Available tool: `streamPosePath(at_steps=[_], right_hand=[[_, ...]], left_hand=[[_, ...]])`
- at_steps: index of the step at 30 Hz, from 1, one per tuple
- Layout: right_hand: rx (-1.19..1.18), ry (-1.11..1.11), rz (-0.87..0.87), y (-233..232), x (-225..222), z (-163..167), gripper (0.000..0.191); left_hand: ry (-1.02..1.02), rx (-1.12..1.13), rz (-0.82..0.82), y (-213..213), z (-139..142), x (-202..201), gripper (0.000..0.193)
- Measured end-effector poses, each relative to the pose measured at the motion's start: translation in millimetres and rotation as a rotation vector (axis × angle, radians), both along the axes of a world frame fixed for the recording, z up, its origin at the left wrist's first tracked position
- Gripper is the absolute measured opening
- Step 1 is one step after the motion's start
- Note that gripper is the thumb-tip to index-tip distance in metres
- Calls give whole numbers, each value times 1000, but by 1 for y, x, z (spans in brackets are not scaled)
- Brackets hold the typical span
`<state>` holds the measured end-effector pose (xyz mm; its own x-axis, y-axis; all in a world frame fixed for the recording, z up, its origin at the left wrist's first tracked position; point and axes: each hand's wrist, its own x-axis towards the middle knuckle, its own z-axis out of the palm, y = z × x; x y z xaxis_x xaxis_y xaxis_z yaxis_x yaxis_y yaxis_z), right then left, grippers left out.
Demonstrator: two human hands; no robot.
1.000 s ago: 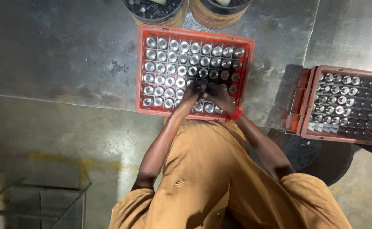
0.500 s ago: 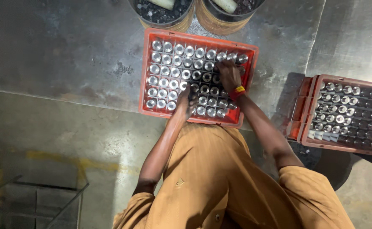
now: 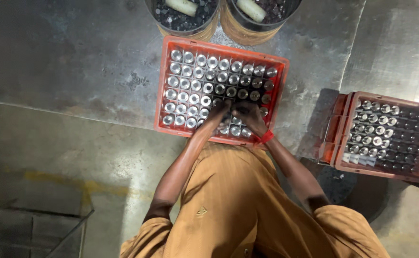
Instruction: The person fills small metal cups in a red crate with dark granular material from nearby buckets. They scoop the material by hand and place it into each cup, then wipe the crate surface with a cloth.
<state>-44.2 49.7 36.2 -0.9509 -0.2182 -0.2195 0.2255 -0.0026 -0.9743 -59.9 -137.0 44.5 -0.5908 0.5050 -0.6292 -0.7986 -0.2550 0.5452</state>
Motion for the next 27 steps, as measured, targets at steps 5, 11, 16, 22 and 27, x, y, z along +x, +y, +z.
streamPosePath(at_steps=[5, 11, 16, 22, 27], right_hand=[[-52, 49, -410, 14, -33, 33, 26], [606, 486, -356, 23, -85, 53, 20], [871, 787, -63, 17, -109, 52, 21], [1108, 570, 79, 11, -117, 58, 28], [720, 624, -110, 17, -72, 50, 41]], left_hand=[[-233, 173, 393, -13, -18, 3, 26], [-16, 251, 493, -25, -24, 15, 23], [-154, 159, 534, -26, -9, 11, 28], [42, 142, 444, -20, -14, 13, 21], [103, -159, 326, -1, -16, 4, 17]])
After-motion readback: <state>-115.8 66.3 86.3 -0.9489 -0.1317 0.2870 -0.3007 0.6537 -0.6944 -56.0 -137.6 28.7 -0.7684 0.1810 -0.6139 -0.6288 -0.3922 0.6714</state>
